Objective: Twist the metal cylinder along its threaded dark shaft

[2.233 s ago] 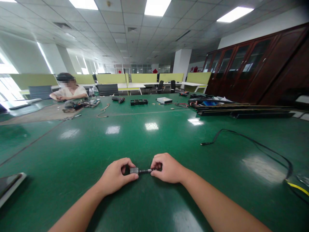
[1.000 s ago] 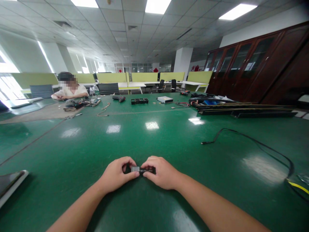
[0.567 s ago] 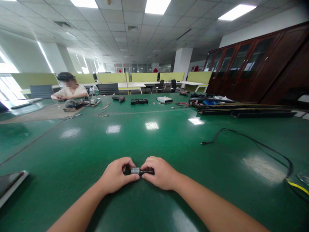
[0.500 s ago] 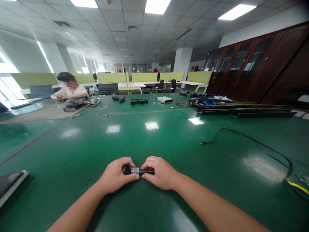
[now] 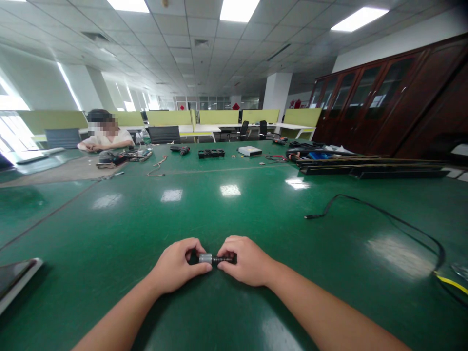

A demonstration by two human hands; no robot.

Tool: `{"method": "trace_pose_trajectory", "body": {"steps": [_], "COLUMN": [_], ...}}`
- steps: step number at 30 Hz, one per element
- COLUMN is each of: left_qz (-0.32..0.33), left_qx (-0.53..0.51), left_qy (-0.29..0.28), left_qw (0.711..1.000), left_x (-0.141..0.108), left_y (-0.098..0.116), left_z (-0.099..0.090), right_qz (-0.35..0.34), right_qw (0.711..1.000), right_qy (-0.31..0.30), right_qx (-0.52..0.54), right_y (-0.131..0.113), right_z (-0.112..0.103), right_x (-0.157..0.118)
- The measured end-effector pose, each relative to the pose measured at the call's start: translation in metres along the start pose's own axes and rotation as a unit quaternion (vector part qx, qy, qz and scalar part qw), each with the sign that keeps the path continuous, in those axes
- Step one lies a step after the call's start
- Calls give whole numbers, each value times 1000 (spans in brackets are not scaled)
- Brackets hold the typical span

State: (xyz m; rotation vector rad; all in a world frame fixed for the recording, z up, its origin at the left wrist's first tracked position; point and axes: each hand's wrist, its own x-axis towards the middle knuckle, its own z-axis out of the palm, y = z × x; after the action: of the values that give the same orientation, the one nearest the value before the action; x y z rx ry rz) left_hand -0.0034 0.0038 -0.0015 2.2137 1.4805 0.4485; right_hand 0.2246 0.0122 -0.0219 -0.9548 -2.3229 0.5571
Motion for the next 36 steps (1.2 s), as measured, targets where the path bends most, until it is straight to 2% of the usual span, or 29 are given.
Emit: {"method": "trace_pose_trajectory", "body": {"steps": [18,25,31,36], "left_qz": [-11,-11,-11,-13], "left_qx": [-4,-12,-6,-6], "left_qy": [-3,0,-2,-5], "left_qw": [1000,1000,1000,1000], "left_x": [0,0,1,1], "left_y": [-1,0,1,0], "left_z": [0,-1,-2,-2], "right_qz": [17,86,48,45], "right_qw": [1000,996,999,998], "right_qy": [5,23,9,7], "right_qx": [6,5,11,35], "right_y": [8,22,20,20], "right_z": [-8,-21,-21,-16], "right_x": [-5,-7,-7,-6]}}
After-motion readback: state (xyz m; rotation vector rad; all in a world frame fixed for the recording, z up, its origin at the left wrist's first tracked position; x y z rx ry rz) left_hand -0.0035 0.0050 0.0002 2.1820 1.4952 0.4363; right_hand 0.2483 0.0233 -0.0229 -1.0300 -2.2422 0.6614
